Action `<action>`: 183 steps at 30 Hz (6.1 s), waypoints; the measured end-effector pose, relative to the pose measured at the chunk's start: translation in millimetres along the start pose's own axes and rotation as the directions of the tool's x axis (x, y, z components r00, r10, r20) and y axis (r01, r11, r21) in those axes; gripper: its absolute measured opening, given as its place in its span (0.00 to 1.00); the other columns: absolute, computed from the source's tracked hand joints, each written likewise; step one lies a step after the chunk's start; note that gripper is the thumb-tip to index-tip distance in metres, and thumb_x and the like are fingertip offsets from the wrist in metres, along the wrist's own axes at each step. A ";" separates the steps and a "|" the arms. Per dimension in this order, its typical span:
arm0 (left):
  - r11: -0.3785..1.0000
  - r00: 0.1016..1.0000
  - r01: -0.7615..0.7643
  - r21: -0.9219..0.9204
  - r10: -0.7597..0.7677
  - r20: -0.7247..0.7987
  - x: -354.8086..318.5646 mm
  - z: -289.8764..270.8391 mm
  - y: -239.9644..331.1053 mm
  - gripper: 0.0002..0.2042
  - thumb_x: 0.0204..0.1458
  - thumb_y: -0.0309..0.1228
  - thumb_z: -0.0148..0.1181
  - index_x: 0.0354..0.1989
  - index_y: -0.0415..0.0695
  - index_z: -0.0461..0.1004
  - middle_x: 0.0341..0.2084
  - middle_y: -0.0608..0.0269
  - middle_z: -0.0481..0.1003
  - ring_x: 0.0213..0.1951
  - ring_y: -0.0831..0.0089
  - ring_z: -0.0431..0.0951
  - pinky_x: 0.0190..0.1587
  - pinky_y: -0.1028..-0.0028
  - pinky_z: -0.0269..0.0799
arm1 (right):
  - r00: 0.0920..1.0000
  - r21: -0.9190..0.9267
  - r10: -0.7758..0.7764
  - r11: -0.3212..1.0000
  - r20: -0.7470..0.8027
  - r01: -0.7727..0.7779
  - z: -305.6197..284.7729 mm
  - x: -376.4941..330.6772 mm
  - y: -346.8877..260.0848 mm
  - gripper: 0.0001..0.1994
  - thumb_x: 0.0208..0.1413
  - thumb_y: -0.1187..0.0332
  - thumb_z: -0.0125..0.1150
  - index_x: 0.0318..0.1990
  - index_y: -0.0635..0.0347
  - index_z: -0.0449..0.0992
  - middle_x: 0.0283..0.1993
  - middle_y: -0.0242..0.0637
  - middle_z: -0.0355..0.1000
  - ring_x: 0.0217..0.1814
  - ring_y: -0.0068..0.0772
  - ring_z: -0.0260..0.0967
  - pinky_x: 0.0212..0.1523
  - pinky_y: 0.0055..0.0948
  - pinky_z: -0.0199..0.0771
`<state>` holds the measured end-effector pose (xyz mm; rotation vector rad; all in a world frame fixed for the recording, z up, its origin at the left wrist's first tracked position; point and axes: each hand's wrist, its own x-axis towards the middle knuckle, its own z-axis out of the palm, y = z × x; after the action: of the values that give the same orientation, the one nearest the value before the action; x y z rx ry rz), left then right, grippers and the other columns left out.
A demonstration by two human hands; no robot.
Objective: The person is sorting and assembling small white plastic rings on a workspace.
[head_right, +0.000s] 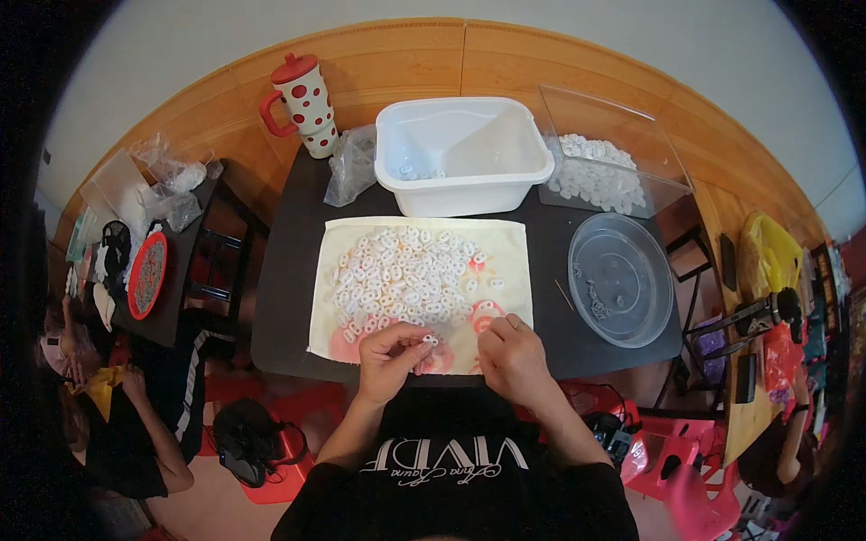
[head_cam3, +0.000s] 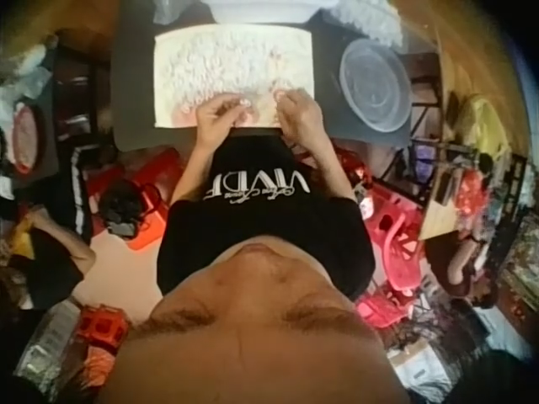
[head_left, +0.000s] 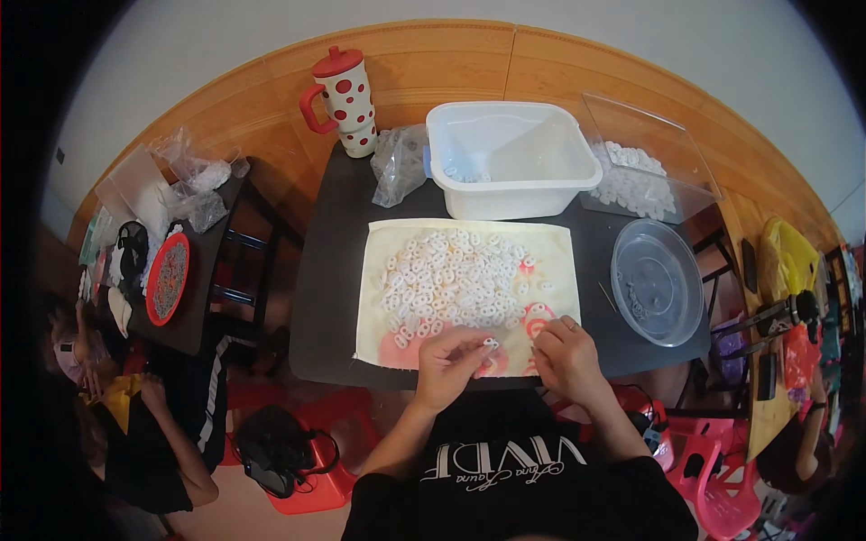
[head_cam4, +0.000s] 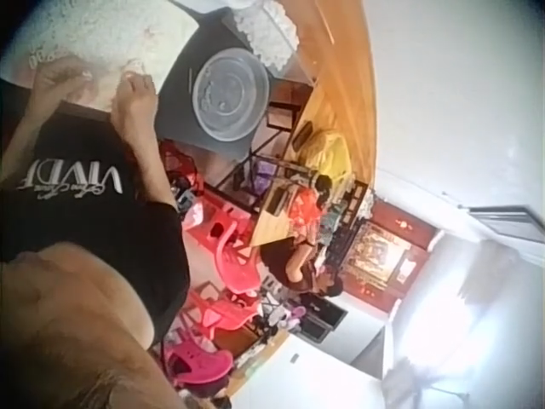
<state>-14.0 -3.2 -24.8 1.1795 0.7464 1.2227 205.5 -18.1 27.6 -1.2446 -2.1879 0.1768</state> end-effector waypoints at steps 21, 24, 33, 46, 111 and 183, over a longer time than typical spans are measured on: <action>0.999 1.000 0.001 -0.034 -0.001 0.014 -1.4 20.6 17.1 0.09 0.55 0.16 0.59 0.44 0.34 0.77 0.29 0.58 0.80 0.25 0.82 0.76 0.23 0.84 0.70 | 0.826 0.964 0.556 0.158 0.092 -0.214 35.6 5.8 -15.4 0.09 0.54 0.87 0.60 0.41 0.68 0.81 0.38 0.34 0.77 0.41 0.20 0.72 0.45 0.19 0.70; 1.000 0.999 0.023 -0.013 -0.023 0.022 -0.9 18.4 16.3 0.09 0.56 0.16 0.59 0.44 0.34 0.77 0.29 0.59 0.80 0.25 0.82 0.77 0.23 0.84 0.70 | 0.841 0.952 0.535 0.206 0.084 -0.226 34.5 4.6 -15.1 0.09 0.54 0.87 0.60 0.40 0.68 0.80 0.38 0.34 0.77 0.41 0.20 0.72 0.45 0.19 0.70; 0.999 0.999 0.005 -0.037 -0.003 0.041 -1.7 17.7 15.1 0.09 0.56 0.16 0.57 0.45 0.34 0.77 0.29 0.59 0.80 0.26 0.81 0.78 0.23 0.84 0.70 | 0.852 0.946 0.512 0.212 0.108 -0.247 30.6 4.6 -15.6 0.09 0.55 0.86 0.60 0.41 0.68 0.80 0.39 0.34 0.77 0.42 0.20 0.72 0.46 0.20 0.70; 0.999 0.998 0.049 0.009 -0.049 0.049 -3.6 16.2 17.2 0.10 0.57 0.18 0.58 0.46 0.37 0.77 0.30 0.61 0.80 0.27 0.82 0.78 0.22 0.84 0.69 | 0.846 0.958 0.504 0.112 0.174 -0.264 31.8 3.8 -10.0 0.08 0.55 0.85 0.60 0.41 0.68 0.80 0.39 0.38 0.79 0.41 0.24 0.75 0.45 0.22 0.74; 0.527 0.911 -0.404 0.748 0.162 0.378 16.0 2.0 19.6 0.13 0.37 0.13 0.56 0.34 0.35 0.74 0.28 0.51 0.73 0.30 0.53 0.77 0.30 0.64 0.73 | 0.978 0.209 -0.207 0.955 -0.037 0.210 46.7 4.0 -2.7 0.10 0.33 0.79 0.57 0.29 0.63 0.72 0.34 0.40 0.64 0.38 0.44 0.61 0.38 0.37 0.64; 0.678 0.967 -0.225 0.700 0.242 0.077 11.3 5.4 19.0 0.11 0.49 0.19 0.64 0.42 0.34 0.78 0.31 0.57 0.75 0.28 0.73 0.76 0.29 0.77 0.70 | 1.000 -0.069 -0.018 0.997 0.012 0.019 12.7 15.6 28.1 0.08 0.45 0.75 0.61 0.35 0.61 0.77 0.39 0.40 0.69 0.41 0.43 0.67 0.43 0.38 0.65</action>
<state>-12.1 4.9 -3.6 1.9505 1.1691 1.1843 213.2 12.3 13.1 -1.2630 -2.2317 0.1021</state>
